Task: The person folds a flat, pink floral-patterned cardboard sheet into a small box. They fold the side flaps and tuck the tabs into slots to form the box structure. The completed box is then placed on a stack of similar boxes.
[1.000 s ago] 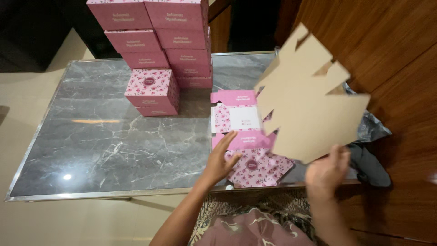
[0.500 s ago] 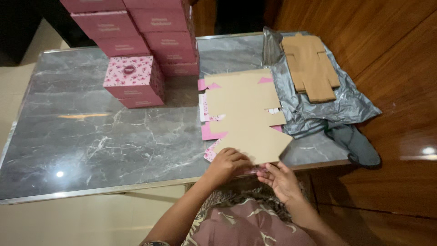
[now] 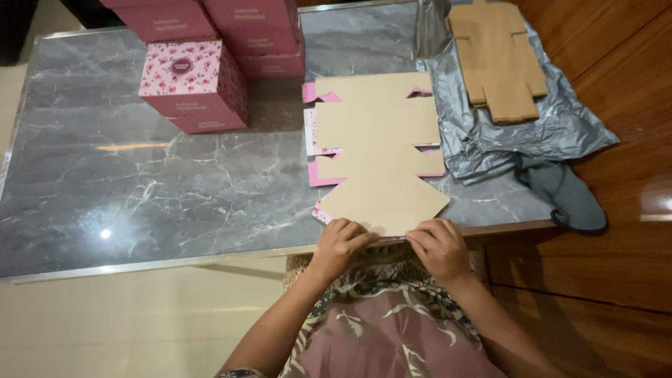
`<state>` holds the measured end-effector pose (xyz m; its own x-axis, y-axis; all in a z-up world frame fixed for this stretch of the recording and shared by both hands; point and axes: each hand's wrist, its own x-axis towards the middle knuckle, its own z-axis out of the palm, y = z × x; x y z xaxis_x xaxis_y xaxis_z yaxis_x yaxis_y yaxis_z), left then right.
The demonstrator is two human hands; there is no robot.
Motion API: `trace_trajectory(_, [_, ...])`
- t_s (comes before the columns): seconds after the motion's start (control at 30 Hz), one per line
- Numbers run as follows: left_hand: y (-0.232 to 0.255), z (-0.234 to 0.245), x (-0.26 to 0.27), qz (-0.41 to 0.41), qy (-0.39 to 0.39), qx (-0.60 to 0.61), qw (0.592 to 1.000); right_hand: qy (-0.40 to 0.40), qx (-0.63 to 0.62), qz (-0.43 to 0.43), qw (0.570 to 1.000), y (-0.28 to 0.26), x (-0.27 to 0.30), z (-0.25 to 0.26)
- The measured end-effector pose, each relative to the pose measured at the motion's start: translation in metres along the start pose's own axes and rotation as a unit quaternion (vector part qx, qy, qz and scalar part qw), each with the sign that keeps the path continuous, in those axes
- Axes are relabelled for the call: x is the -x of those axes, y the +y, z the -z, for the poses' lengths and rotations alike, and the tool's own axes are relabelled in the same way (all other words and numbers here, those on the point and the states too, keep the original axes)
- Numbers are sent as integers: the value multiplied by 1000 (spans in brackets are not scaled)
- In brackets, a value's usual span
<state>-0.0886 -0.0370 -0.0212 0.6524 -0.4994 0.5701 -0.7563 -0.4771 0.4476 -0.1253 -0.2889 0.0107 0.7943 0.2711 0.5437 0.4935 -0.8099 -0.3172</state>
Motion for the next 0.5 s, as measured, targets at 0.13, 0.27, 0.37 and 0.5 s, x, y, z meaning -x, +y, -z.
trace_trajectory(0.13, [5,3,0,71,-49,-34,996,-46,2,7,999,9,-3,-6])
trace_trajectory(0.27, [13,8,-4,94,-85,-41,991,-83,6,33,996,20,-3,-12])
trace_trajectory(0.37, [17,18,-7,102,-89,-33,990,-95,-8,36,995,22,-5,-8])
trace_trajectory(0.5, [18,20,-19,164,-81,9,983,-136,-31,-9,990,24,-14,-8])
